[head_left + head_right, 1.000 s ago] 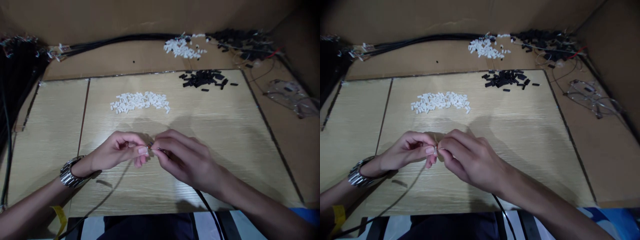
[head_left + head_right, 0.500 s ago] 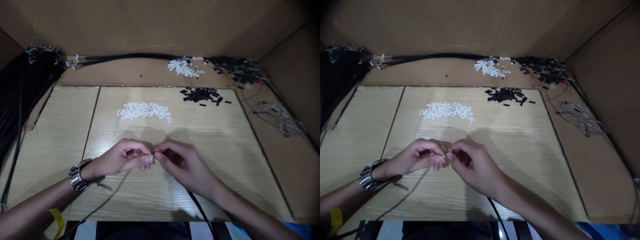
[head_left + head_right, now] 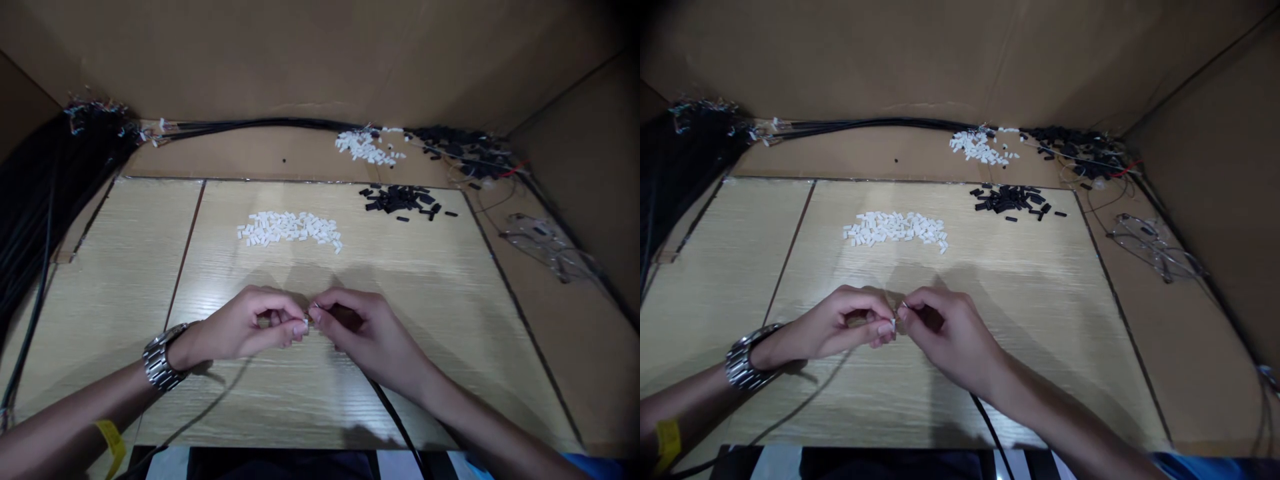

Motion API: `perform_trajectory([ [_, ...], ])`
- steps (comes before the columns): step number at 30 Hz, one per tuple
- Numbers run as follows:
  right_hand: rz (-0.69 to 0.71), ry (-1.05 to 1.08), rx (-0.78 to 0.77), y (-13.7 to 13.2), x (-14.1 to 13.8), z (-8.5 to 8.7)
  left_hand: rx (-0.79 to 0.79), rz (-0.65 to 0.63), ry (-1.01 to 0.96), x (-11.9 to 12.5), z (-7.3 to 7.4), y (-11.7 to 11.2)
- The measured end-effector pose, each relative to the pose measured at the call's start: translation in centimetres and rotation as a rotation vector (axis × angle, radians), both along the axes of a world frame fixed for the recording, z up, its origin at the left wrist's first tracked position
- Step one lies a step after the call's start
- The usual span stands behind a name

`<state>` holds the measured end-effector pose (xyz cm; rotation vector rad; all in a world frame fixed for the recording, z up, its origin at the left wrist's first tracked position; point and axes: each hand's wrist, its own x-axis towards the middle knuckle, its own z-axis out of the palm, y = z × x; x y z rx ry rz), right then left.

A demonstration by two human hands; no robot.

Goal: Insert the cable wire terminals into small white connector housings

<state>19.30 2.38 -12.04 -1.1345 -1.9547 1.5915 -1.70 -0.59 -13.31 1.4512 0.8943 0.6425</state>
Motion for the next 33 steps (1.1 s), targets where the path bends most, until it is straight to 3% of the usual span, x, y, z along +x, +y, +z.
perform_trajectory([
  [5,-0.079,0.037,0.109,-0.17,-0.19,0.26,-0.172,0.075,-0.086,0.08,-0.08,0.17],
  [9,-0.058,0.077,0.199,-0.28,-0.19,0.81,-0.248,0.116,-0.143,0.11,0.11,0.16],
  [26,-0.012,0.017,0.165,-0.08,-0.10,0.57,-0.168,0.067,-0.069,-0.13,-0.04,-0.09],
  [33,-0.002,0.143,0.260,-0.21,-0.09,0.65,-0.256,0.085,-0.156,-0.33,0.09,0.13],
])
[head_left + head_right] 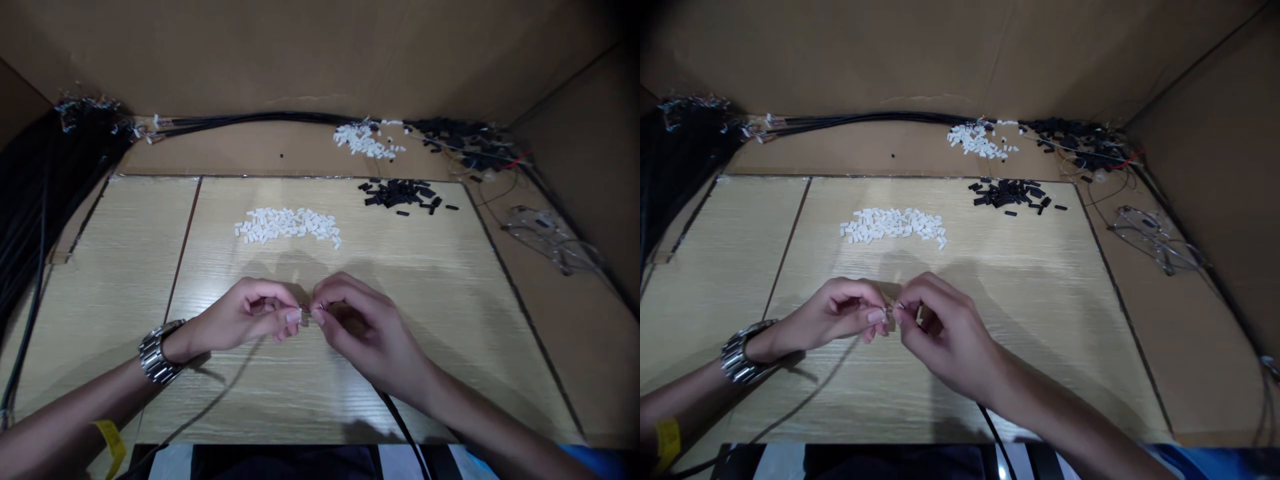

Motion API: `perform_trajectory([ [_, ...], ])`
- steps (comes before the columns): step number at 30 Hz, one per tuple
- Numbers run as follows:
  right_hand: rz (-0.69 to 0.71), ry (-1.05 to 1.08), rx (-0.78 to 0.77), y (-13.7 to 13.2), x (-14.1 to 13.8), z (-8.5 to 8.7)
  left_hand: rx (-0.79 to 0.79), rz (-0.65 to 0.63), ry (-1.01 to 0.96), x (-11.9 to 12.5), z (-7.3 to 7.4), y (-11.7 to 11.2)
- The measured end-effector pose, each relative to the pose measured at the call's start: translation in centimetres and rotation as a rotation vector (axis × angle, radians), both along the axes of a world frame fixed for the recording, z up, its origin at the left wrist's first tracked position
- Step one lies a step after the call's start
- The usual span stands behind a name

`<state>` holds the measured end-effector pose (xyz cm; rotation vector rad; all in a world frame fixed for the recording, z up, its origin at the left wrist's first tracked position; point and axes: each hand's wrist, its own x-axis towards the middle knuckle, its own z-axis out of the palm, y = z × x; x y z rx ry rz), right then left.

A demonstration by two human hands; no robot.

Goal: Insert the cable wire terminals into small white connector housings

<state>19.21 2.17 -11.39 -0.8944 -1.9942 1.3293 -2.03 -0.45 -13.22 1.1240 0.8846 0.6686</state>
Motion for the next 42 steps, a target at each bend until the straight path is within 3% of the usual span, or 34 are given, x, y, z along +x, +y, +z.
perform_trajectory([
  [5,0.077,0.093,0.057,-0.19,0.23,0.11,-0.079,-0.009,-0.102,-0.19,0.13,0.37],
  [10,0.130,0.114,0.162,-0.23,0.41,0.14,-0.085,-0.006,-0.076,-0.24,0.23,0.50],
  [15,0.028,0.102,0.227,-0.15,0.23,-0.17,-0.084,-0.016,-0.077,-0.33,-0.02,0.50],
  [21,-0.096,0.024,0.150,-0.51,-0.10,-0.36,-0.069,-0.003,-0.064,-0.28,-0.04,0.36],
  [24,-0.131,-0.001,0.123,-0.67,-0.22,-0.40,-0.013,-0.009,-0.028,-0.04,0.12,0.01],
  [28,-0.151,-0.030,0.101,-0.80,-0.31,-0.52,0.223,-0.016,0.074,0.34,0.45,-0.36],
  [30,-0.153,-0.012,0.113,-0.83,-0.28,-0.51,0.258,-0.010,0.100,0.38,0.52,-0.37],
  [36,0.007,0.103,0.184,-0.43,0.19,-0.23,-0.017,0.043,-0.042,0.01,0.11,-0.08],
  [39,0.095,0.069,0.224,-0.18,0.35,-0.17,-0.052,0.039,-0.080,-0.10,-0.03,-0.04],
  [42,0.089,0.035,0.281,-0.16,0.33,-0.15,-0.066,0.039,-0.083,-0.07,0.03,-0.06],
])
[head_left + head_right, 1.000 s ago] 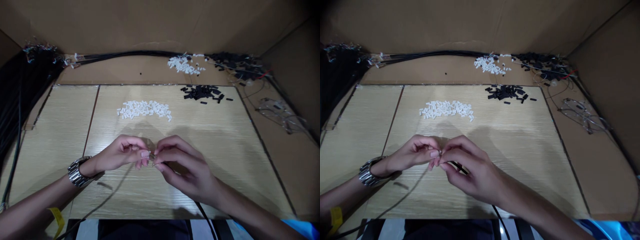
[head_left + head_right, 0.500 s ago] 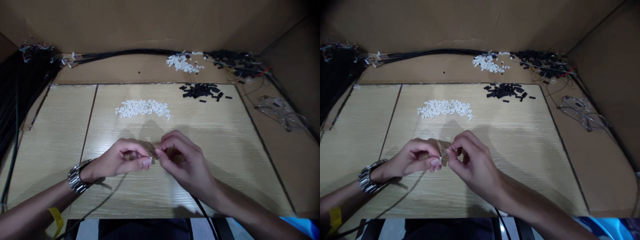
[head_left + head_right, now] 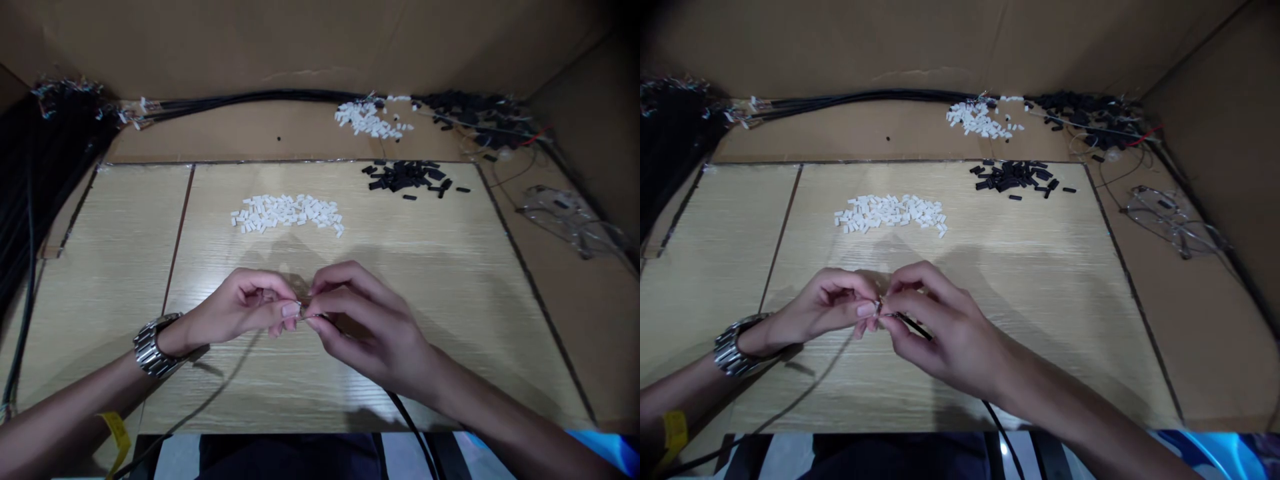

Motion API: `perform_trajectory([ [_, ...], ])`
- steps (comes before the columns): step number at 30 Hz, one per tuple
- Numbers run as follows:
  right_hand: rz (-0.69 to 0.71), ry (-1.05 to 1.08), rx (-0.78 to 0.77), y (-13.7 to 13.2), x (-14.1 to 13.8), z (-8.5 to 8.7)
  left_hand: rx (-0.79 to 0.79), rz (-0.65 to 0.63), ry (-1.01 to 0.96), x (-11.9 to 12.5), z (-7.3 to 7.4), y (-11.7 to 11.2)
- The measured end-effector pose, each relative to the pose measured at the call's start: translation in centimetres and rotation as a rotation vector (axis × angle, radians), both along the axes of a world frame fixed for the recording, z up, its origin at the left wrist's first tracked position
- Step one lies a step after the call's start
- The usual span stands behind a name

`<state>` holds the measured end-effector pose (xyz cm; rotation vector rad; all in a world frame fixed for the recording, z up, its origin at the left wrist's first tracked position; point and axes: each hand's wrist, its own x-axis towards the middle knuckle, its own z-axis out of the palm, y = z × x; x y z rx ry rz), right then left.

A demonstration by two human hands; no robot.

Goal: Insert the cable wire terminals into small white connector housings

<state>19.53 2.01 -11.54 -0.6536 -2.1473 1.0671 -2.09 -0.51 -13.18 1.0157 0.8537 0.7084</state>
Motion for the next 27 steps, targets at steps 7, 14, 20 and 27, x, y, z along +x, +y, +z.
perform_trajectory([
  [7,-0.101,-0.032,0.047,-0.1,0.0,-0.3,0.033,-0.014,0.024,0.2,0.3,0.0],
  [14,-0.124,-0.063,0.485,-0.1,0.3,-0.7,-0.022,-0.028,-0.004,-0.1,0.3,0.3],
  [20,-0.067,-0.109,0.543,0.0,0.1,-0.1,-0.031,-0.007,-0.011,0.0,0.5,0.3],
  [27,-0.103,-0.183,0.526,0.0,0.0,0.5,-0.030,-0.014,0.002,0.0,0.4,0.5],
])
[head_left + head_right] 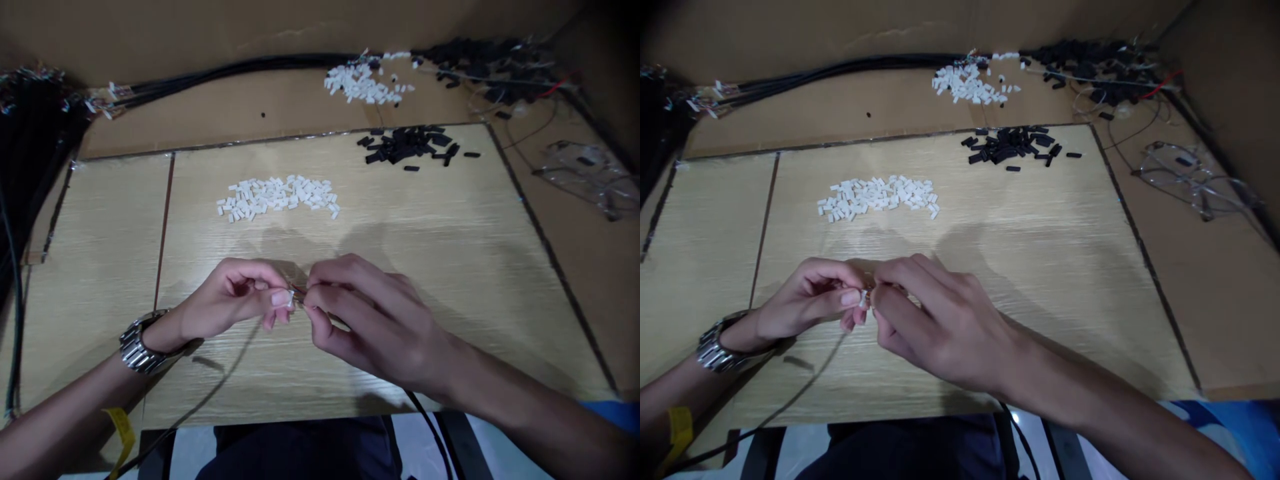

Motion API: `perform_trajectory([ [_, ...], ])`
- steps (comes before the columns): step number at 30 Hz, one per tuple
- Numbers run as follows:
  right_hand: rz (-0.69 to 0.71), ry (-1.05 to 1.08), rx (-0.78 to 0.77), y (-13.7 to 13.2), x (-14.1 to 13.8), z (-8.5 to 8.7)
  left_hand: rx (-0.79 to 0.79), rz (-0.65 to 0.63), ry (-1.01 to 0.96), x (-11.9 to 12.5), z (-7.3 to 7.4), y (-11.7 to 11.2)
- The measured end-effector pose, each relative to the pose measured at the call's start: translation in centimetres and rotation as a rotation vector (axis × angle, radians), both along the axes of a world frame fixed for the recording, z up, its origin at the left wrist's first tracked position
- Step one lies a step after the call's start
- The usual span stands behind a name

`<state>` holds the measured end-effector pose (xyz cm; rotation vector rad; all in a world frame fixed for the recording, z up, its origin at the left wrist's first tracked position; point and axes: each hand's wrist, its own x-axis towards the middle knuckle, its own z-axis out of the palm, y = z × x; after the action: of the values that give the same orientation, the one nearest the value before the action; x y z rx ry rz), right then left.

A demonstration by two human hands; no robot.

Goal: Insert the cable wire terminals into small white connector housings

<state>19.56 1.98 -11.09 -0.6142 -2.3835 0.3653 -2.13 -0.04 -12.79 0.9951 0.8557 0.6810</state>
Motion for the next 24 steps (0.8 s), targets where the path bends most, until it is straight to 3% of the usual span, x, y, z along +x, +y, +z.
perform_trajectory([
  [24,0.014,0.035,-0.111,0.02,0.15,-0.37,0.090,-0.006,0.086,-0.03,0.32,0.03],
])
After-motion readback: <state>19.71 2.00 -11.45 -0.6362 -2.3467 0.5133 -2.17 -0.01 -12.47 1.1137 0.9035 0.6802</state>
